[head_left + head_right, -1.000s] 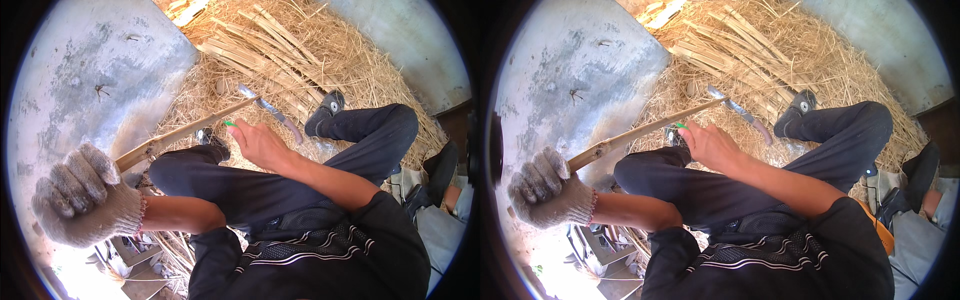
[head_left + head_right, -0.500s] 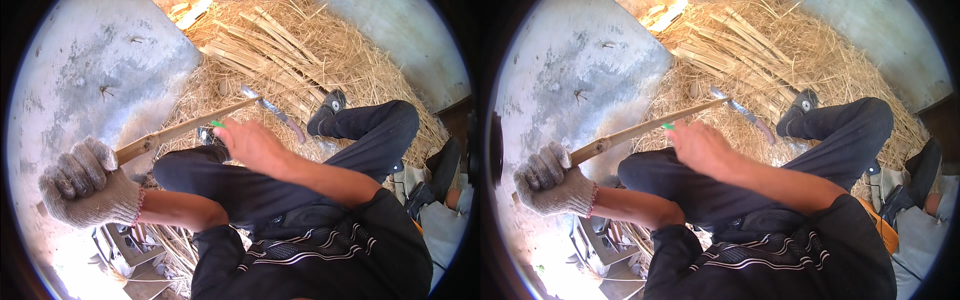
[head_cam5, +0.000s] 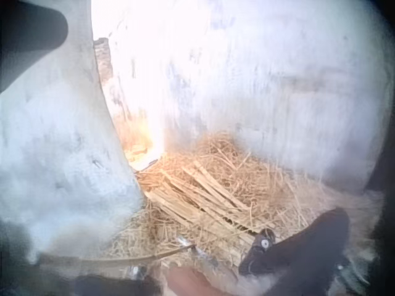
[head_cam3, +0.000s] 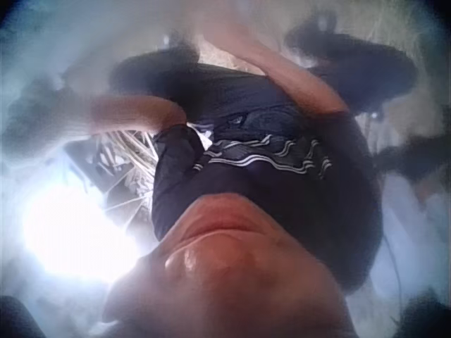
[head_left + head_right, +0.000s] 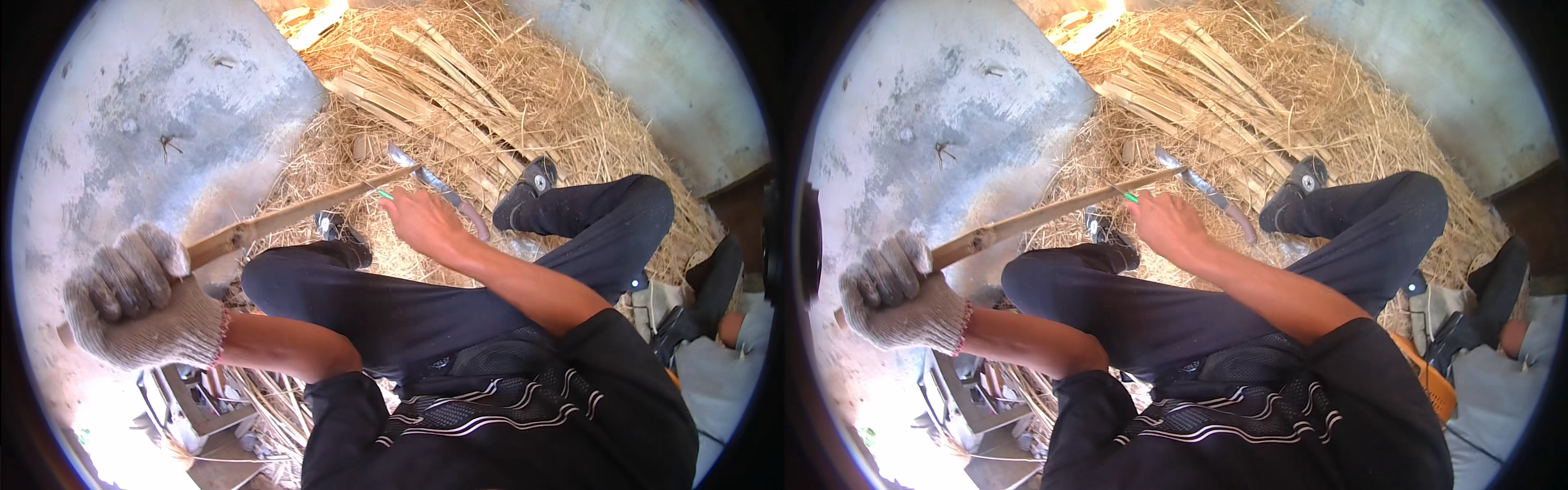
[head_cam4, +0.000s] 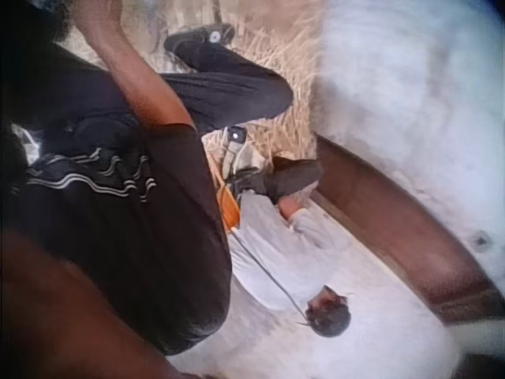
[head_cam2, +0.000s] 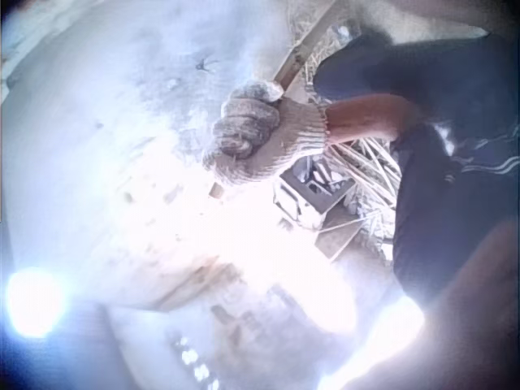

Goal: The person sits on a straw-covered floor and uses a green utility knife to peel the outer layer off a long bamboo stick held in their left hand. They repeatedly scrape the knife along the stick's length to remove the skin, creating a pile of shavings.

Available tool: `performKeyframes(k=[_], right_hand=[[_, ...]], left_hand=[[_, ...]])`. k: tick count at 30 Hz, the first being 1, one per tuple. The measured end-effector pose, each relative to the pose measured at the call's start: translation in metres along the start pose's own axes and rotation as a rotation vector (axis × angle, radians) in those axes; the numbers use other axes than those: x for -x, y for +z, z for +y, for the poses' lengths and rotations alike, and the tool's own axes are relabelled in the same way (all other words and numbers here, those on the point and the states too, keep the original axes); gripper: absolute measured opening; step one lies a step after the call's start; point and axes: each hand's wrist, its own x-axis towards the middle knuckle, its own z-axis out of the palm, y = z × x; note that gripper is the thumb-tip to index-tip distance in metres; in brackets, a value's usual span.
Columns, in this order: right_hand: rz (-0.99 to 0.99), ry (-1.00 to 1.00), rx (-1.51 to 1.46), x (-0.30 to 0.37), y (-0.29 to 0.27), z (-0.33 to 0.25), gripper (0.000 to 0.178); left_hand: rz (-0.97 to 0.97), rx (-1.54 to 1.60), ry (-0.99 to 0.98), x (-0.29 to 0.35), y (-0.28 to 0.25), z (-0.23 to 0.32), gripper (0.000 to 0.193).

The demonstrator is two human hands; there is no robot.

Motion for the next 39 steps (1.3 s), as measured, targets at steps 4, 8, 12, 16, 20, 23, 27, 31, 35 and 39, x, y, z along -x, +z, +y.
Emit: performKeyframes(k=[4,8,12,16,20,23,27,31,35,39], right_hand=[[-0.102,-0.049,-0.064,0.02,-0.029,-0.045,0.043],[-0.127,0.068,-0.069,0.008,-0.019,-0.022,0.042],[-0.082,-0.04,-0.083,-0.003,-0.015,-0.024,0.042],[-0.118,-0.085,-0.023,0.015,-0.031,-0.05,0.044],[-0.178,0.112,0.001,-0.004,-0.012,0.003,0.042],[-0.134,0.008,-0.1,0.003,-0.021,-0.024,0.042],[0.013,-0.17,-0.014,0.012,-0.009,-0.02,0.044],[-0.136,0.21,-0.098,-0.015,0.013,0.046,0.044],[-0.149,0.088,-0.108,0.0,0.002,0.006,0.045],[0.001,-0.1,-0.072,-0.001,0.016,0.02,0.045]], left_hand=[[0.121,-0.061,0.034,0.005,0.013,-0.002,0.04],[0.107,-0.056,0.037,0.003,0.015,-0.008,0.042],[0.238,-0.165,0.063,0.001,0.018,-0.007,0.043],[0.154,-0.102,0.064,0.002,0.006,-0.005,0.041],[0.051,-0.061,0.018,0.004,0.01,0.0,0.04],[0.112,-0.096,0.045,0.009,0.021,-0.003,0.041],[0.068,-0.053,0.021,0.007,0.01,-0.004,0.041],[0.227,-0.169,0.111,0.005,0.031,-0.009,0.043],[0.151,-0.207,0.142,0.003,0.015,-0.005,0.043],[0.379,-0.361,0.193,0.002,0.034,-0.015,0.046]])
